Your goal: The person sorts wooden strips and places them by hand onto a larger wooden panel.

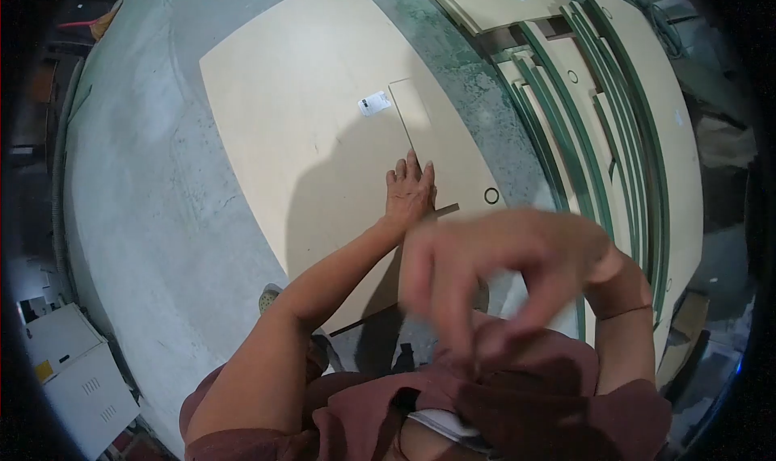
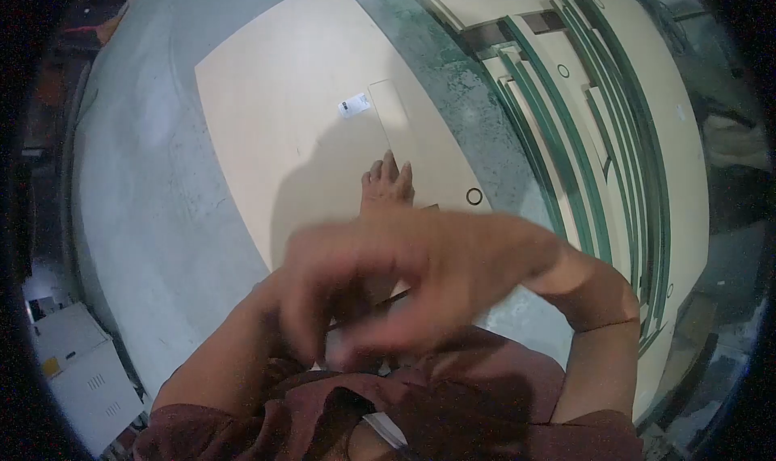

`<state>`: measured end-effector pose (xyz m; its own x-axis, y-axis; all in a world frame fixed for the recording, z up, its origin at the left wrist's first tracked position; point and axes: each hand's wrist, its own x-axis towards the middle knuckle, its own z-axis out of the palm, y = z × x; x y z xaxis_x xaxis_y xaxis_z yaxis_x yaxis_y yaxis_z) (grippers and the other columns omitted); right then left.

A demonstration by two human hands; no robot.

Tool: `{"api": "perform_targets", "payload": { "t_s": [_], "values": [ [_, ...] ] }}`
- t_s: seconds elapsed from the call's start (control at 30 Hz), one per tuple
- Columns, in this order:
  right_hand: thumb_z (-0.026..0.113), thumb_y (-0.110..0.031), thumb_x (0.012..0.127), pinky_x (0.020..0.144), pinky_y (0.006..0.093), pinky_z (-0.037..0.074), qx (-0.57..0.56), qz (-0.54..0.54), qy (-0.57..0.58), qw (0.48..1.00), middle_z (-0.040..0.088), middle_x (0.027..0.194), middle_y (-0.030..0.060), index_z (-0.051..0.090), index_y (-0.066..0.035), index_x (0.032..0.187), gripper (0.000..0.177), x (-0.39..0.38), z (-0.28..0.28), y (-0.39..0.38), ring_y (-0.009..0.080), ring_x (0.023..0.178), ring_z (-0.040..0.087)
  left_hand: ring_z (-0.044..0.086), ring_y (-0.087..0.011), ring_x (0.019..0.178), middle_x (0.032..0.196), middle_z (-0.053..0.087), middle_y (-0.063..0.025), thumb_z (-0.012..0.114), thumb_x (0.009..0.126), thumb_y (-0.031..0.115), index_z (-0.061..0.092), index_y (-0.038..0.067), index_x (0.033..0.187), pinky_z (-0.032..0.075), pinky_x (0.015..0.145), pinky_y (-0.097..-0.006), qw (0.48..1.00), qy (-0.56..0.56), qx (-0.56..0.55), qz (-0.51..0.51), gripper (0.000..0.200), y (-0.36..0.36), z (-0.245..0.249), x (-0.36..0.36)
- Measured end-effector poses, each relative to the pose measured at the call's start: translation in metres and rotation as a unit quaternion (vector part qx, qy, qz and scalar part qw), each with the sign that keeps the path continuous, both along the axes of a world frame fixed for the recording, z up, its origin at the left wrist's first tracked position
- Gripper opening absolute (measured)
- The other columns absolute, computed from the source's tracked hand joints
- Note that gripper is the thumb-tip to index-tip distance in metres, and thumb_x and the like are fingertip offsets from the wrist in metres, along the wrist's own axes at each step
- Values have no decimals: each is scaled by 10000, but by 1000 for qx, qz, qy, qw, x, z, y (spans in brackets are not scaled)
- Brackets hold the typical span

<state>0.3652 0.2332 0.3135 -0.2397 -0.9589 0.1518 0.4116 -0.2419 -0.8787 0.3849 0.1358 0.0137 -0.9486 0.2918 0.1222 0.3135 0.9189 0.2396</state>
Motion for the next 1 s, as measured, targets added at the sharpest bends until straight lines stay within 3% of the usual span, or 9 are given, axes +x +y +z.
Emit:
{"api": "perform_targets", "payload": {
  "t_s": [0.03, 0.1, 0.13, 0.17, 0.2, 0.4, 0.83, 0.93, 1.0],
  "values": [
    [637, -182, 777, 677, 241, 432, -31, 88, -53, 994, 537, 855, 55, 594, -40, 805, 150, 7, 10, -2, 111, 781, 539, 396, -356, 1107, 1343, 322, -243, 545, 795, 255, 481, 89, 1233, 349, 846, -460, 1000, 0, 11, -16, 472, -4, 1, -2],
    [670, -198, 750, 619, 248, 440, 176, -106, -175, 963, 545, 849, 72, 600, -22, 800, 196, 29, 74, 4, 114, 706, 538, 396, -359, 1112, 1340, 326, -249, 565, 792, 260, 481, 91, 1238, 358, 846, -464, 999, -15, 18, -31, 484, -7, 12, -3],
    [670, -198, 750, 619, 248, 440, 175, -107, -176, 963, 545, 849, 72, 600, -22, 800, 196, 35, 59, -4, 114, 706, 538, 396, -359, 1112, 1340, 326, -249, 565, 792, 260, 481, 91, 1238, 358, 846, -464, 999, -16, 18, -33, 484, -7, 11, -2],
    [717, -229, 735, 646, 272, 447, -76, -121, -87, 986, 554, 917, 101, 607, -2, 895, 299, 41, 31, -19, 165, 792, 539, 395, -360, 1115, 1338, 327, -251, 567, 793, 258, 484, 92, 1235, 361, 844, -463, 999, -15, 23, -32, 479, -8, 9, -2],
    [764, -261, 719, 674, 296, 453, -321, -125, 9, 939, 562, 985, 131, 614, 17, 990, 416, 45, 13, -29, 216, 879, 540, 395, -360, 1118, 1337, 329, -252, 569, 794, 255, 487, 92, 1231, 364, 842, -463, 999, -13, 29, -31, 474, -7, 7, -2],
    [748, -194, 733, 634, 281, 444, -294, -155, -72, 940, 539, 916, 115, 617, 30, 900, 308, 53, 23, -30, 192, 799, 543, 397, -353, 1111, 1335, 331, -247, 578, 787, 260, 489, 96, 1227, 363, 839, -460, 1000, 9, 7, -25, 478, -6, 6, -2],
    [692, -142, 786, 539, 275, 426, -315, -135, -11, 939, 488, 920, 123, 612, 18, 824, 183, 56, 4, -24, 178, 699, 530, 391, -360, 1116, 1333, 321, -252, 585, 782, 247, 485, 85, 1217, 353, 858, -462, 999, -20, 41, -24, 475, -5, 10, -2],
    [687, -148, 791, 538, 266, 425, -147, -9, 43, 988, 483, 934, 126, 619, 3, 813, 167, 28, 33, -4, 191, 692, 527, 396, -365, 1115, 1334, 322, -258, 585, 780, 242, 484, 82, 1218, 354, 857, -471, 999, -12, 37, -26, 477, -6, 10, -1],
    [708, -220, 734, 602, 243, 437, 160, 103, -273, 943, 554, 867, 101, 612, 1, 780, 245, 14, 54, -5, 130, 698, 539, 387, -379, 1148, 1342, 317, -246, 560, 805, 234, 447, 108, 1254, 359, 880, -480, 998, -35, 36, -22, 479, -5, 8, -1]
  ]
}}
